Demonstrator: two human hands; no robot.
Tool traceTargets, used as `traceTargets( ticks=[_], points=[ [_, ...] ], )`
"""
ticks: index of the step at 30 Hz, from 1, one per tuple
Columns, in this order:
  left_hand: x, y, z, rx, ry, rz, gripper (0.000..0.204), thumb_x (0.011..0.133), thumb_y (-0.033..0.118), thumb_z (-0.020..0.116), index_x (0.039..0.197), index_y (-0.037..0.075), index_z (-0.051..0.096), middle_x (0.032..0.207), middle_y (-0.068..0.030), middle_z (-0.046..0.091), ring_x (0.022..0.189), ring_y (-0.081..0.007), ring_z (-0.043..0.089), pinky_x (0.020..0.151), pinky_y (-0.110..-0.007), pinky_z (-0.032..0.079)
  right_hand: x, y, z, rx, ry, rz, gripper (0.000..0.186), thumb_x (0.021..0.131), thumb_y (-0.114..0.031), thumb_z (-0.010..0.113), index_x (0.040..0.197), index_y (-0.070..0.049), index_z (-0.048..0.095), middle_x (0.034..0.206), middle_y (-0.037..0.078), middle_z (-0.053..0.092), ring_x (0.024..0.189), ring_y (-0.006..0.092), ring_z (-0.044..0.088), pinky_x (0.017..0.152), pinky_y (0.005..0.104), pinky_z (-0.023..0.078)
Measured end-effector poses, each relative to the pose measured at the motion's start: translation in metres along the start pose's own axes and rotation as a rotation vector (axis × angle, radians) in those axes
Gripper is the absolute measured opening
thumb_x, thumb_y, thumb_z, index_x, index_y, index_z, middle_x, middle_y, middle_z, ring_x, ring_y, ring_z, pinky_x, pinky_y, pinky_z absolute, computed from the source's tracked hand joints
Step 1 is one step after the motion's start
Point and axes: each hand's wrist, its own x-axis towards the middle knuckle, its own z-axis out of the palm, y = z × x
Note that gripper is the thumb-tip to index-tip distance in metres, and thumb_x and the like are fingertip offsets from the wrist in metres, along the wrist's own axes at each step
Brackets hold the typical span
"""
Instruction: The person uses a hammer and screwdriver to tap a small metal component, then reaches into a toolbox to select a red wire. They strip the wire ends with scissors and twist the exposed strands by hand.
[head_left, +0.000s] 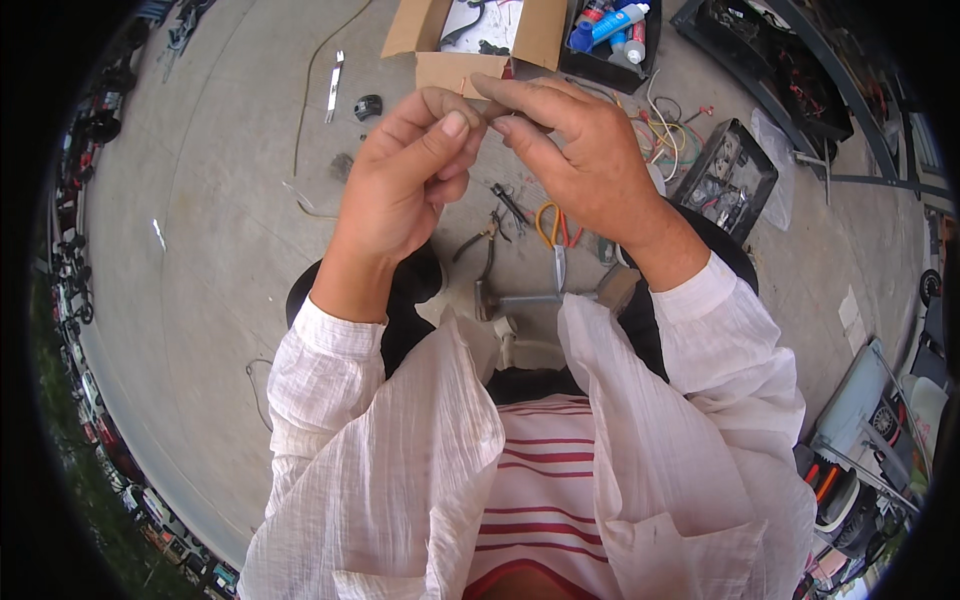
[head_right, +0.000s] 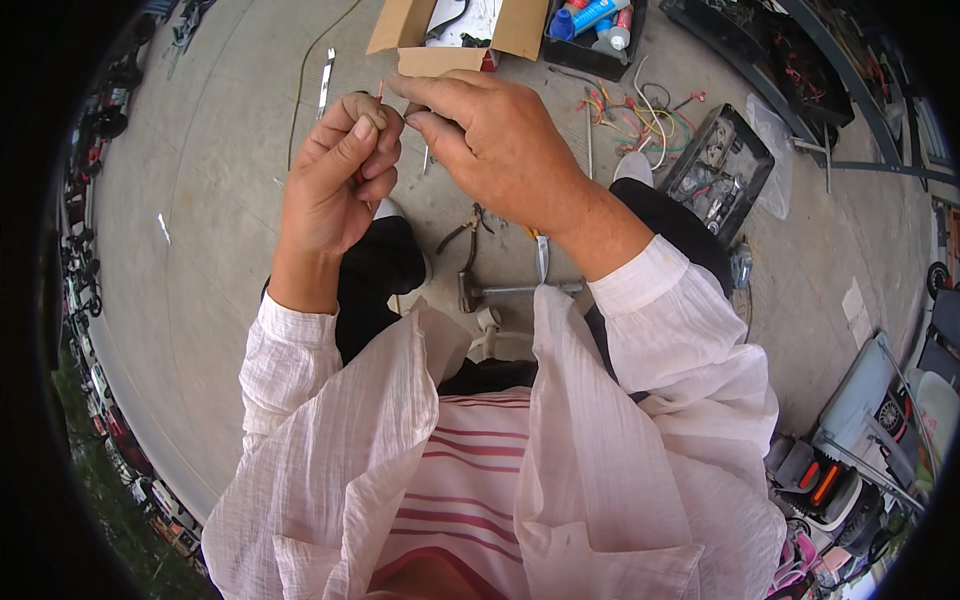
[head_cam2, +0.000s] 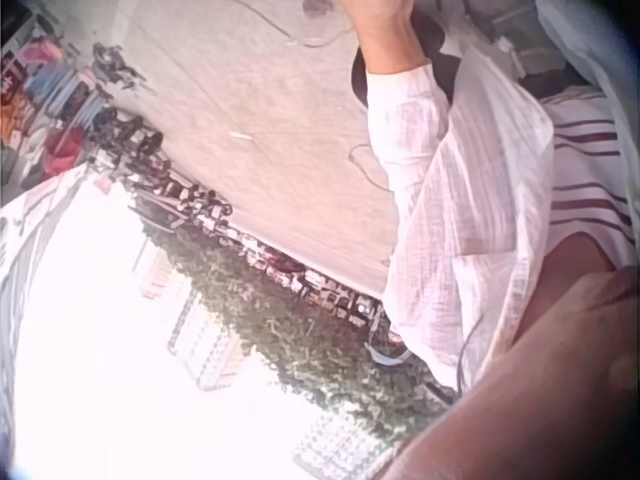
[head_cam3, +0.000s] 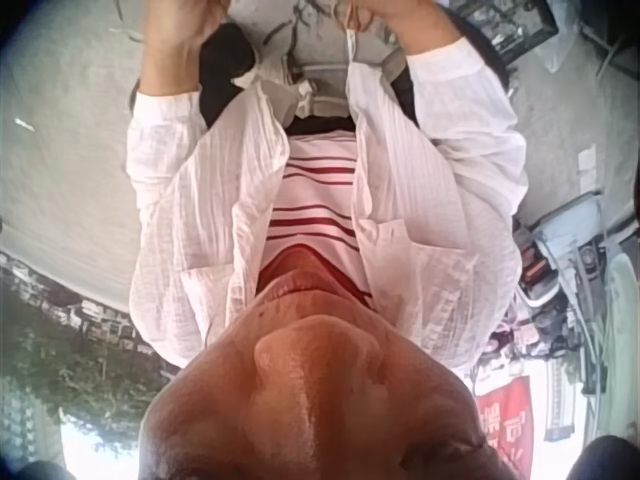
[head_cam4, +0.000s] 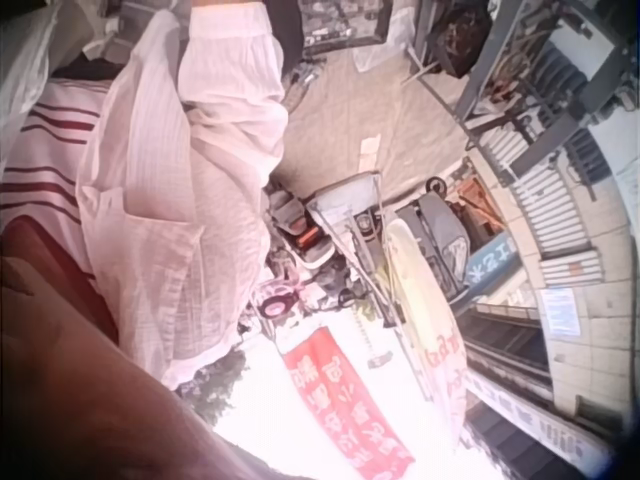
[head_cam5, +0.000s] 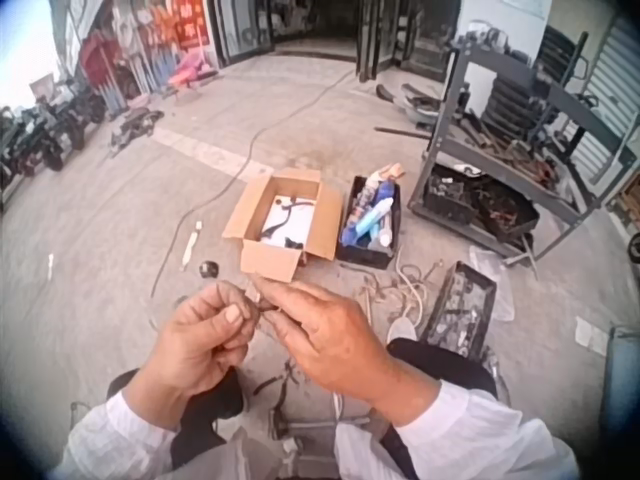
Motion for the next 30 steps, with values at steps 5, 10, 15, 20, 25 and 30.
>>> traceTargets(
  ticks=[5,10,15,20,25,30],
  points=[
    [0.000,-0.001,-0.002,0.022,-0.051,-0.006,0.009,0.098,0.015,0.054,0.097,0.007,0.054,0.084,-0.0006,0.047,0.063,-0.0045,0.033,0.047,-0.017,0.024,-0.001,-0.001,0.002,0.054,0.036,0.065,0.023,0.085,-0.008,0.065,0.107,-0.003,0.068,0.094,0.015,0.069,0.082,0.0297,0.067,0.071,0.0350,0.053],
    [-0.002,-0.001,0.001,0.072,-0.100,-0.036,0.010,0.098,0.016,0.054,0.096,0.007,0.053,0.084,-0.0016,0.046,0.061,-0.0046,0.030,0.046,-0.017,0.023,0.001,-0.006,0.003,0.150,0.074,0.188,0.013,0.084,-0.009,0.067,0.095,-0.001,0.069,0.083,0.010,0.070,0.068,0.0162,0.066,0.062,0.0288,0.052],
    [-0.004,-0.001,0.003,0.127,-0.123,-0.055,0.014,0.098,0.019,0.056,0.093,0.007,0.052,0.082,-0.0012,0.046,0.060,-0.0040,0.030,0.046,-0.017,0.024,0.001,-0.006,0.003,0.231,0.075,0.241,0.011,0.084,-0.008,0.067,0.091,0.001,0.067,0.079,0.008,0.069,0.066,0.0122,0.064,0.061,0.0269,0.051],
    [-0.004,-0.001,0.005,0.092,-0.127,-0.094,0.015,0.097,0.020,0.057,0.093,0.007,0.052,0.080,0.0005,0.045,0.061,-0.0039,0.030,0.047,-0.017,0.023,-0.001,-0.004,0.003,0.224,0.053,0.274,0.010,0.082,-0.007,0.066,0.087,0.002,0.064,0.074,0.008,0.066,0.064,0.0140,0.061,0.060,0.0281,0.049],
    [-0.002,-0.001,0.006,0.051,-0.070,-0.139,0.014,0.097,0.020,0.058,0.094,0.007,0.052,0.079,0.0021,0.043,0.061,-0.0036,0.029,0.046,-0.017,0.021,0.004,-0.012,0.004,0.063,0.090,0.256,0.008,0.080,-0.006,0.064,0.083,0.001,0.061,0.070,0.010,0.062,0.061,0.0200,0.059,0.060,0.0312,0.048],
    [0.002,0.002,0.011,0.092,-0.087,-0.135,0.016,0.096,0.021,0.059,0.096,0.006,0.056,0.080,0.0026,0.046,0.060,-0.0017,0.032,0.047,-0.016,0.022,0.011,0.009,0.004,-0.025,0.278,0.236,0.007,0.079,-0.006,0.063,0.080,0.000,0.060,0.069,0.011,0.062,0.060,0.0211,0.059,0.059,0.0324,0.048]
  ],
)
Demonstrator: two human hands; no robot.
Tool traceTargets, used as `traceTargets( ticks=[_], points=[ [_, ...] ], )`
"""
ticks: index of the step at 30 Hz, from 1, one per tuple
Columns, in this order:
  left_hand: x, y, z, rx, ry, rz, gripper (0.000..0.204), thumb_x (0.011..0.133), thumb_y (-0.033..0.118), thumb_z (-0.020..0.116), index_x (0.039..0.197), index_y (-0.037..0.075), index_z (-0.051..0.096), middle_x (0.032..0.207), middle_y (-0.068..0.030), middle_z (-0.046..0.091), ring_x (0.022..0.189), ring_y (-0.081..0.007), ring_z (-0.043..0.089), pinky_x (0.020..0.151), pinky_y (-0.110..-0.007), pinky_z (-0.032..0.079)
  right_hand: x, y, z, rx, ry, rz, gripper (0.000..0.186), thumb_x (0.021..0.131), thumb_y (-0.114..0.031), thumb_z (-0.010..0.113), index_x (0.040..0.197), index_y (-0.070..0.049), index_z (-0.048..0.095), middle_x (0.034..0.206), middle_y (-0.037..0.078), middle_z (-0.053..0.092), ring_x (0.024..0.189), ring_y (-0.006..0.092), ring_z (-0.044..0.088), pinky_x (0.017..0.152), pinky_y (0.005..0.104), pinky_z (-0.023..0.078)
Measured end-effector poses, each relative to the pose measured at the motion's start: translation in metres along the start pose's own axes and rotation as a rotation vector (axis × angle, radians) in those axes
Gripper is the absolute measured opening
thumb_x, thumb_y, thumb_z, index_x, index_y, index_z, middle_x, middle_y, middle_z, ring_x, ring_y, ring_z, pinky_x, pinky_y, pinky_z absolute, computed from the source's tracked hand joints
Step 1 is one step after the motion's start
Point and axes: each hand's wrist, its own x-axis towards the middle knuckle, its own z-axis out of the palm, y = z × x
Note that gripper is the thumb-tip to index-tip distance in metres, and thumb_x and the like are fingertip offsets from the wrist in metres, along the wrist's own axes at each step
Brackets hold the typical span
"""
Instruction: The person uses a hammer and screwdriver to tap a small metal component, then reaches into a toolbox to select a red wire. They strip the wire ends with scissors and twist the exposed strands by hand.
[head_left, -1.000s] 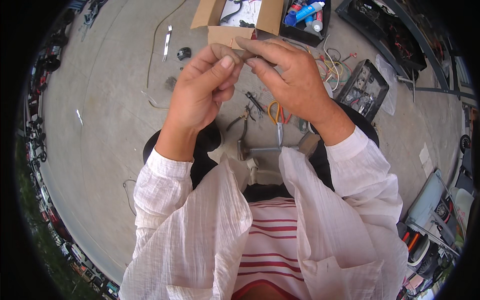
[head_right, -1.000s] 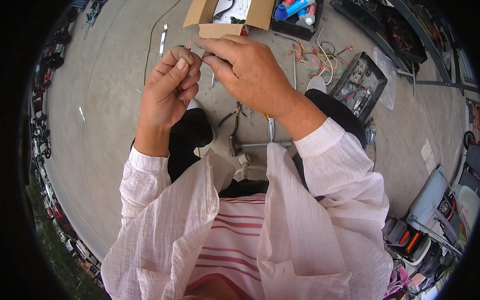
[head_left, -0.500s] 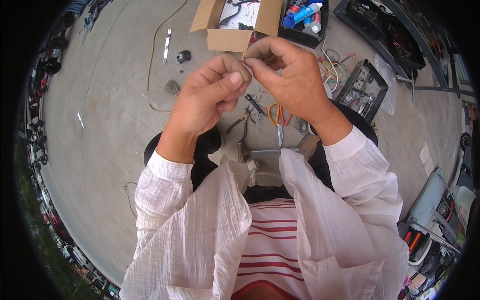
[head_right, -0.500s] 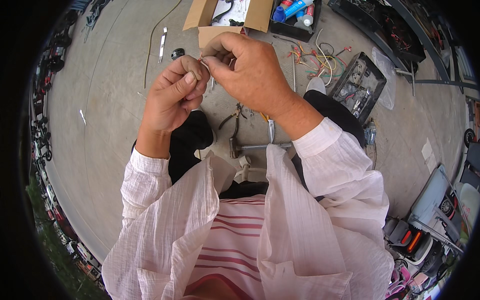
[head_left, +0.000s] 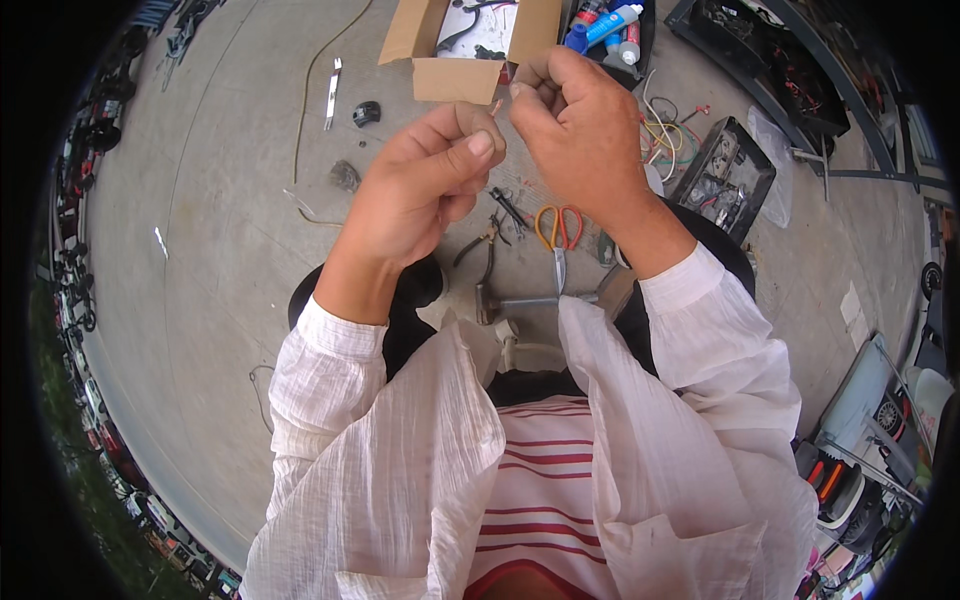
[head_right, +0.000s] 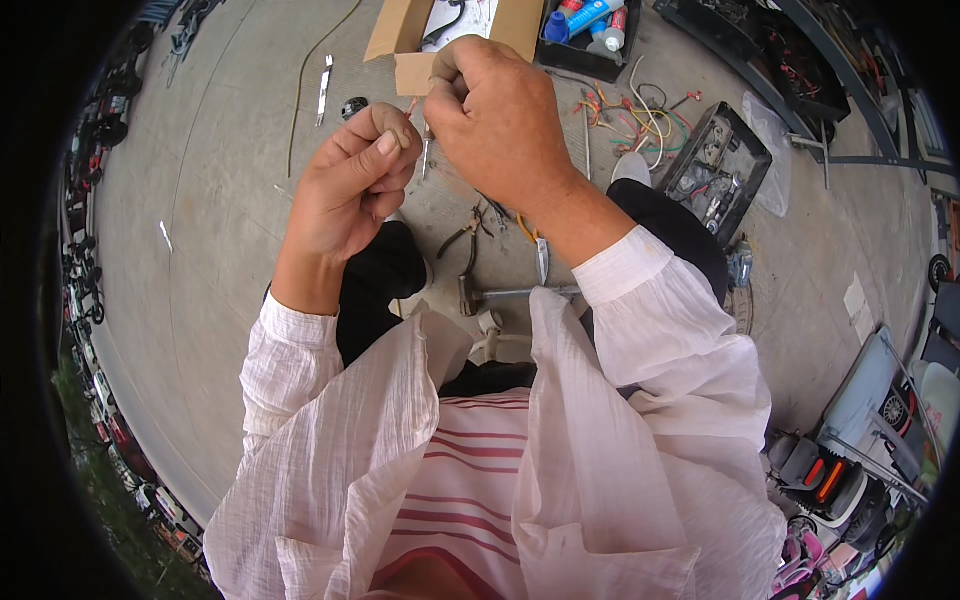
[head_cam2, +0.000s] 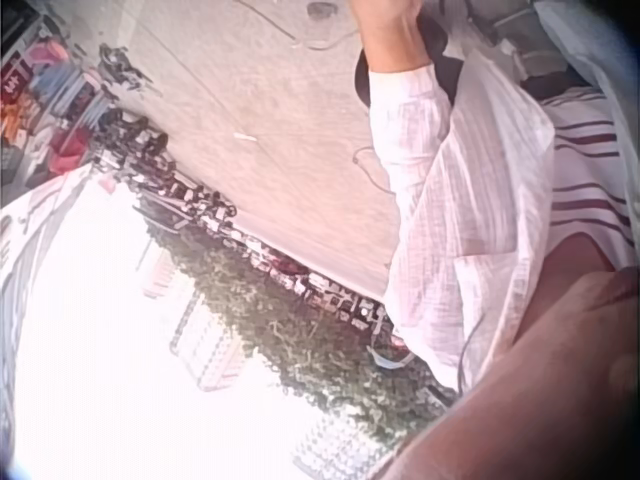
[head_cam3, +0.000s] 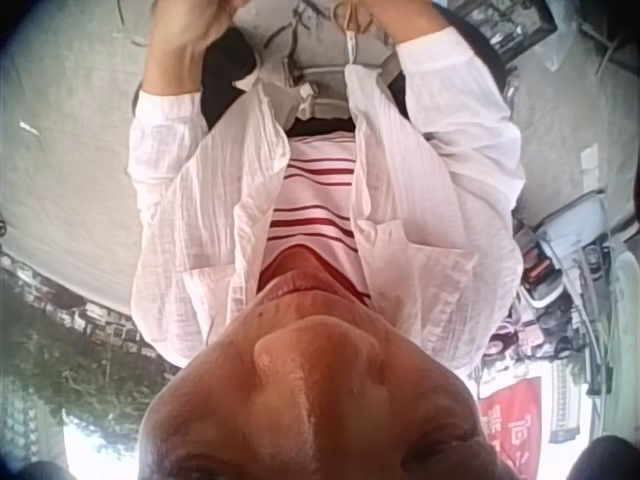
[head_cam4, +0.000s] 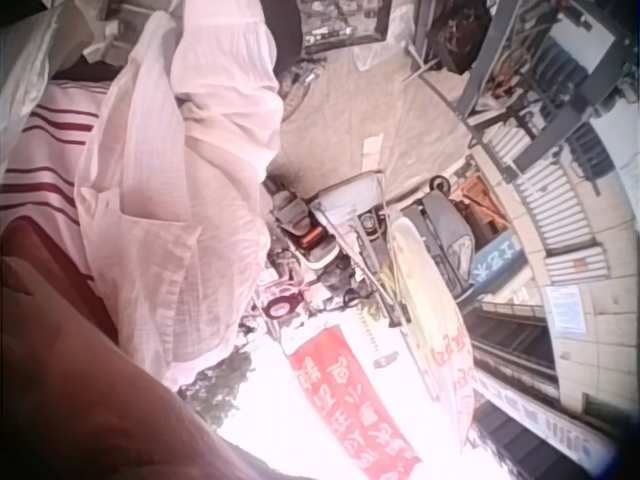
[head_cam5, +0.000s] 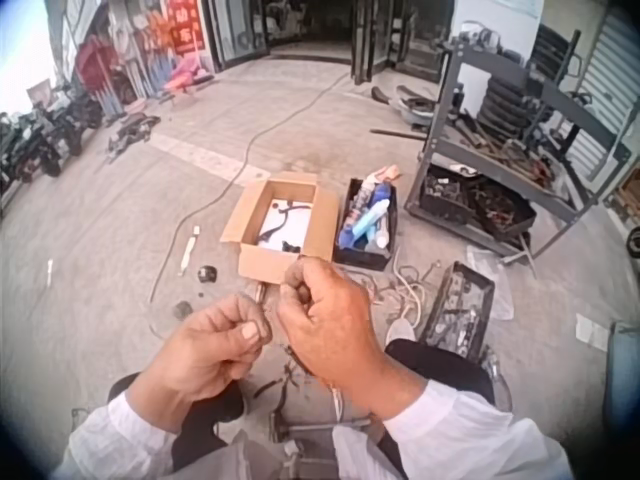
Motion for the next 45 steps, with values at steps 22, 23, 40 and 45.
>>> traceTargets(
  ticks=[22,23,40,45],
  points=[
    [0.012,-0.004,-0.028,-0.376,0.106,0.406,0.010,0.098,0.017,0.054,0.101,0.007,0.055,0.100,-0.0028,0.056,0.088,-0.0154,0.050,0.084,-0.033,0.042,-0.030,-0.005,0.024,0.420,-0.333,0.319,0.014,0.085,-0.009,0.068,0.093,0.002,0.063,0.077,0.009,0.068,0.069,0.0136,0.062,0.065,0.0293,0.049],
    [0.012,-0.003,-0.028,-0.403,0.107,0.412,0.011,0.099,0.016,0.053,0.101,0.006,0.055,0.097,-0.0030,0.053,0.085,-0.0150,0.046,0.082,-0.032,0.041,-0.027,-0.005,0.019,0.355,-0.355,0.296,0.013,0.087,-0.009,0.067,0.095,0.002,0.063,0.080,0.007,0.067,0.072,0.0112,0.060,0.067,0.0277,0.049],
    [-0.004,0.009,-0.055,0.055,0.377,0.356,0.018,0.094,0.016,0.060,0.105,0.003,0.064,0.108,-0.0056,0.063,0.106,-0.0184,0.055,0.097,-0.032,0.036,-0.013,0.001,-0.014,-0.149,-0.247,-0.092,0.010,0.084,-0.008,0.062,0.090,-0.001,0.058,0.085,0.015,0.062,0.081,0.0343,0.062,0.069,0.0419,0.050],
    [0.001,0.003,-0.039,0.056,0.313,0.199,0.015,0.095,0.015,0.058,0.101,0.002,0.063,0.104,-0.0104,0.067,0.103,-0.0208,0.060,0.099,-0.033,0.040,-0.012,0.006,-0.010,0.099,-0.143,-0.047,0.008,0.078,-0.003,0.064,0.083,0.000,0.058,0.092,0.011,0.065,0.083,0.0262,0.065,0.075,0.0337,0.051]
  ],
)
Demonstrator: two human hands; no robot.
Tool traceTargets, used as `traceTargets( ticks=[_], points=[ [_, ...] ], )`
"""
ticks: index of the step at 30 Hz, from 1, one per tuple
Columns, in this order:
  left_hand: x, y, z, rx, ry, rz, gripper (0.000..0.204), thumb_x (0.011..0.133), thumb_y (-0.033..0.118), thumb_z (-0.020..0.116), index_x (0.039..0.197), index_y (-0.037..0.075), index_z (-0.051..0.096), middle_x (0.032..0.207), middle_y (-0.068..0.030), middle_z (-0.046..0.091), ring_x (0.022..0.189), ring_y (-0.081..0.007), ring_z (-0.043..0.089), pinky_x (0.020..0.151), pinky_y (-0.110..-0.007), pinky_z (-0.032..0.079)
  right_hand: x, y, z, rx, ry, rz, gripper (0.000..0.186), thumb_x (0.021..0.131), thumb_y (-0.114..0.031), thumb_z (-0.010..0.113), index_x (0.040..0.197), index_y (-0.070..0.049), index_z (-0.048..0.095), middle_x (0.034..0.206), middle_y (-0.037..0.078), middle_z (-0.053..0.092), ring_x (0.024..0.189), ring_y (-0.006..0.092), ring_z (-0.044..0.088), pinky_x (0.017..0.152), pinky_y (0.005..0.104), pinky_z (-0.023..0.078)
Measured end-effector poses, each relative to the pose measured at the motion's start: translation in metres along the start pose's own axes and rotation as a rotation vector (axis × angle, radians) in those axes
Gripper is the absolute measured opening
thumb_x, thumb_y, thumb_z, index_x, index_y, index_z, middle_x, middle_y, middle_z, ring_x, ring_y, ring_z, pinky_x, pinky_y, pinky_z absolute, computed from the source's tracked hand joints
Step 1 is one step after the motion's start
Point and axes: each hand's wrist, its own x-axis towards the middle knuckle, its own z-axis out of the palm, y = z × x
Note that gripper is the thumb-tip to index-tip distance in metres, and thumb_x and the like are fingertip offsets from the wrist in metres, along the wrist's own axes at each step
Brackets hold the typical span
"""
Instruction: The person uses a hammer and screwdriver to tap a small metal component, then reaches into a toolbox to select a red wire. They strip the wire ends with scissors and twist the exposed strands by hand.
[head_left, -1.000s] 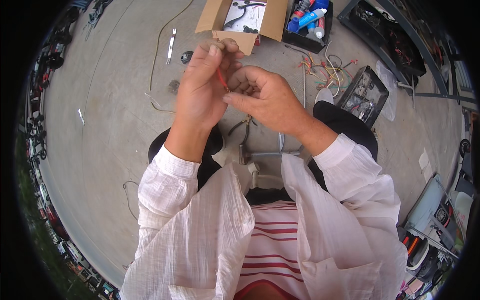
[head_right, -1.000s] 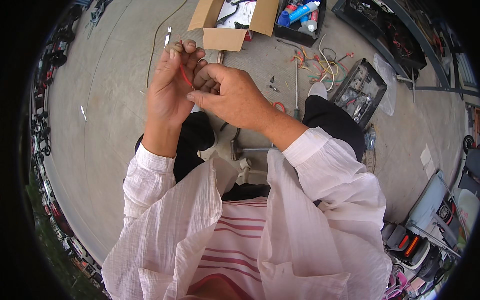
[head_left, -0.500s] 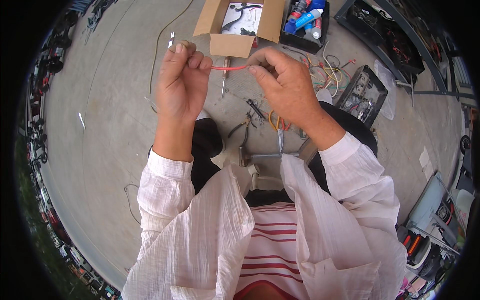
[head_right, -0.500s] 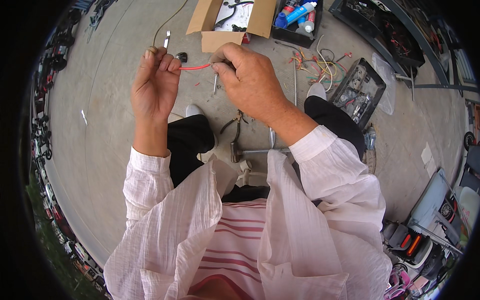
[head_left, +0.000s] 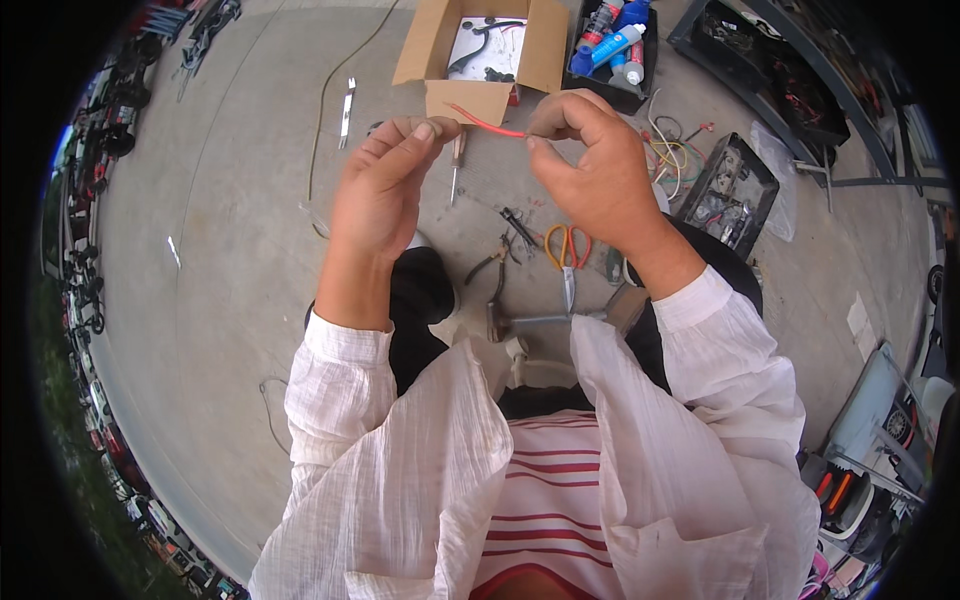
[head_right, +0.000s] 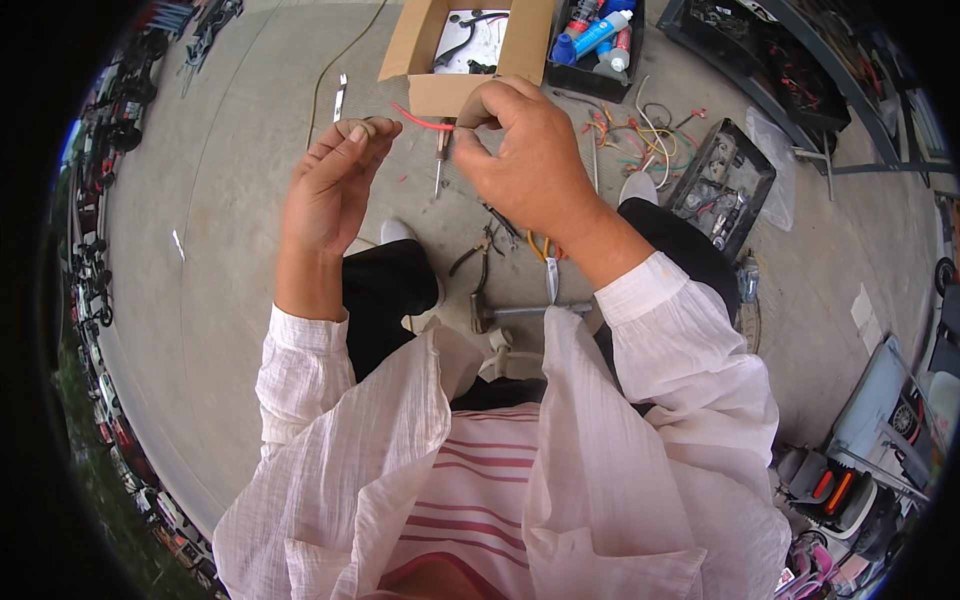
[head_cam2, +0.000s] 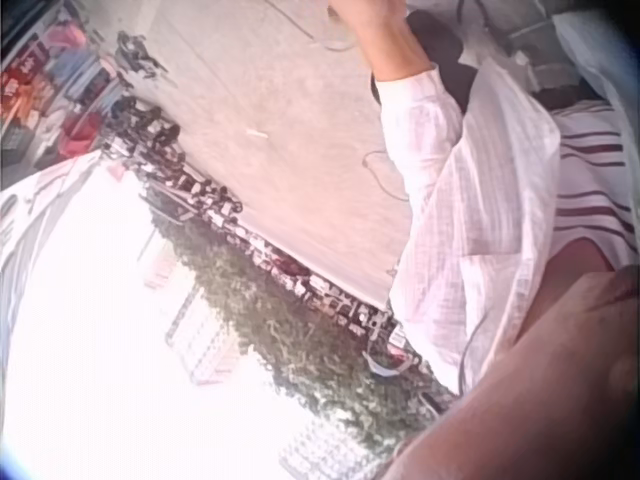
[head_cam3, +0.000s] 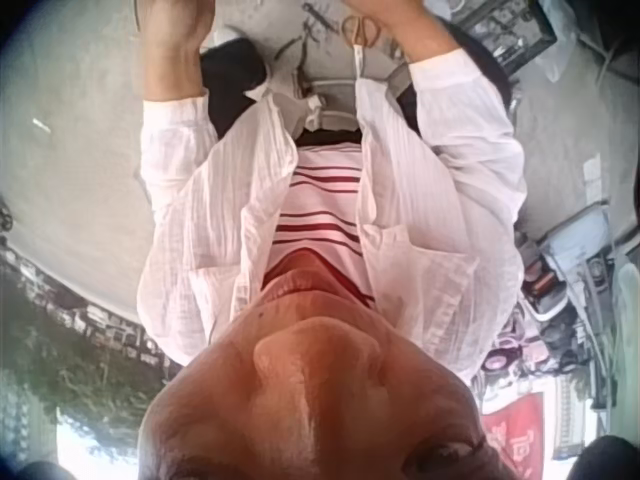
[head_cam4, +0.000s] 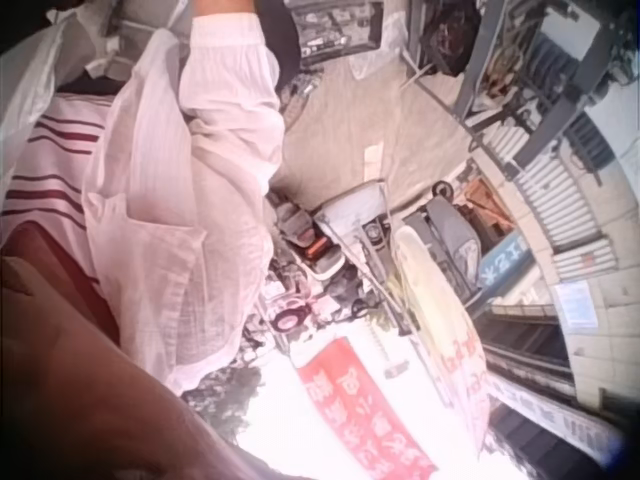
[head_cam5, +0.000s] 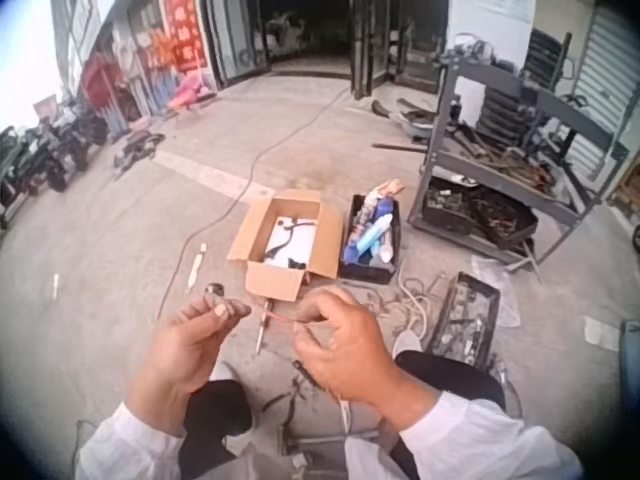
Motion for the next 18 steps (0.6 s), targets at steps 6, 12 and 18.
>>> traceTargets(
  ticks=[6,12,18],
  points=[
    [-0.009,-0.001,0.015,0.062,-0.069,-0.212,0.013,0.097,0.015,0.056,0.090,0.005,0.057,0.083,-0.0029,0.060,0.067,-0.0090,0.054,0.064,-0.023,0.047,0.008,0.001,-0.003,0.278,-0.020,0.089,0.006,0.079,0.004,0.058,0.081,0.000,0.054,0.098,0.011,0.067,0.093,0.0147,0.062,0.084,0.0297,0.050],
    [-0.008,-0.001,0.026,0.203,-0.043,-0.231,0.012,0.096,0.016,0.058,0.093,0.005,0.058,0.076,0.0019,0.054,0.061,-0.0025,0.038,0.052,-0.019,0.028,0.010,-0.003,-0.012,0.381,-0.078,0.349,0.006,0.082,0.004,0.056,0.086,-0.001,0.054,0.098,0.010,0.068,0.092,0.0111,0.062,0.081,0.0250,0.049],
    [-0.010,0.007,0.013,0.068,0.092,-0.002,0.011,0.096,0.012,0.056,0.091,0.003,0.058,0.079,-0.0011,0.055,0.061,-0.0042,0.037,0.051,-0.019,0.031,0.011,0.005,-0.007,0.058,0.102,0.214,0.010,0.075,-0.002,0.063,0.084,0.002,0.059,0.078,0.014,0.066,0.068,0.0225,0.064,0.063,0.0327,0.051]
  ],
)
